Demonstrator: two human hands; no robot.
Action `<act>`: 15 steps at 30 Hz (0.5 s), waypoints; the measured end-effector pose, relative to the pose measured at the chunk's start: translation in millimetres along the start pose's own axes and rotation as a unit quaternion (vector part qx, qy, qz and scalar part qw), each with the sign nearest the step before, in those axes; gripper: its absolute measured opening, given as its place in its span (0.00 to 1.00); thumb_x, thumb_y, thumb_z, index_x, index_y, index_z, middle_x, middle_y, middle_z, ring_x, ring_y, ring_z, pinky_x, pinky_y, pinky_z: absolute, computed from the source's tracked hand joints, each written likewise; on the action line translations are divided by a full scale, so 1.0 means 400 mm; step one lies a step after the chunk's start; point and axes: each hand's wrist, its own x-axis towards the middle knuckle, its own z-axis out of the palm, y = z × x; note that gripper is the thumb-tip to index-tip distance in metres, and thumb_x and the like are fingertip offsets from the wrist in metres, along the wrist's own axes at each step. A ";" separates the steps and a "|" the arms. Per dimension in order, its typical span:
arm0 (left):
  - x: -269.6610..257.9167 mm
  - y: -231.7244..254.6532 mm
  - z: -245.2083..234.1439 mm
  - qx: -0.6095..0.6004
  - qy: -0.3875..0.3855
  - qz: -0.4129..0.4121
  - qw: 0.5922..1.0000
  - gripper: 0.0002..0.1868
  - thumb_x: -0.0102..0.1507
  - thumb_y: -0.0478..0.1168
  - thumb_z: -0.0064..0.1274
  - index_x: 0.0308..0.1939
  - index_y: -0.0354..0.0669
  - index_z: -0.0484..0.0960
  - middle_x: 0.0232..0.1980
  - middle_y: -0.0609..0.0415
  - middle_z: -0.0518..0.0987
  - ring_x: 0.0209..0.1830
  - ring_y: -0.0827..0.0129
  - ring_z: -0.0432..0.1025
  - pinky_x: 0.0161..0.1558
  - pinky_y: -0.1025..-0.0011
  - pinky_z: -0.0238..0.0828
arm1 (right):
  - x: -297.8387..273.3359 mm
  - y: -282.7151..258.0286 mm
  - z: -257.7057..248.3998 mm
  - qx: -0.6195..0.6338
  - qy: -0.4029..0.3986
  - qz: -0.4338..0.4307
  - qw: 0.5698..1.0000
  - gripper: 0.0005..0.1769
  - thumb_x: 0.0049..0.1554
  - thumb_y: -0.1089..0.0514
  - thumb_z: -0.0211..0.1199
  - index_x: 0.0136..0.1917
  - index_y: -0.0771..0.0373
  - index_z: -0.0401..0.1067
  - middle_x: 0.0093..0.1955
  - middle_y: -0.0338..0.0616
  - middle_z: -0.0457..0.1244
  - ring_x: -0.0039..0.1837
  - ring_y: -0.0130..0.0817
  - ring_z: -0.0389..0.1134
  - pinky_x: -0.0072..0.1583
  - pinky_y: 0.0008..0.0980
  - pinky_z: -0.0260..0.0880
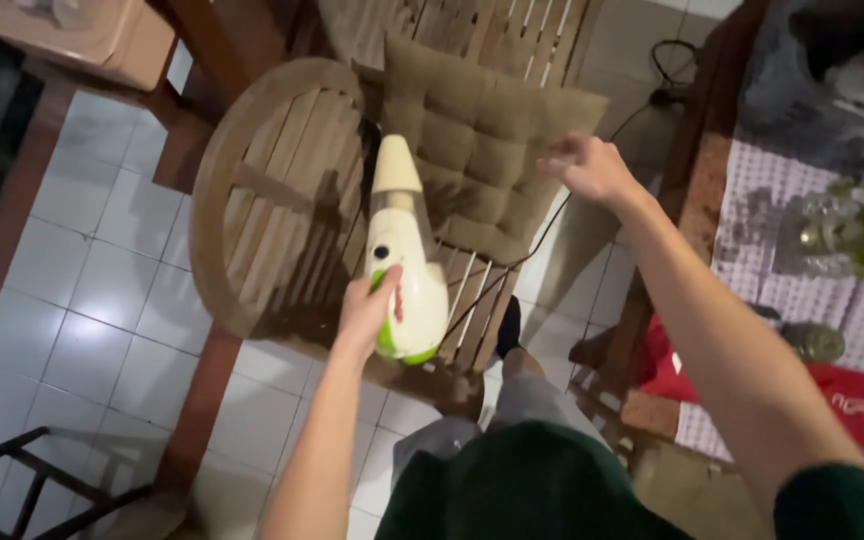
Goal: The recorder uses a handheld vacuum cleaner to clean dust and debris from a brown chair cushion, including swapping attachments.
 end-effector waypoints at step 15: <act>-0.045 0.178 0.053 0.202 0.000 -0.079 0.976 0.18 0.62 0.52 0.57 0.35 0.40 0.83 0.20 0.58 0.76 0.13 0.76 0.69 0.18 0.73 0.62 | 0.451 -0.033 0.089 -0.274 -0.173 -0.008 0.946 0.62 0.43 0.24 0.67 0.79 0.62 0.56 0.64 0.62 0.68 0.65 0.54 0.72 0.68 0.47 0.70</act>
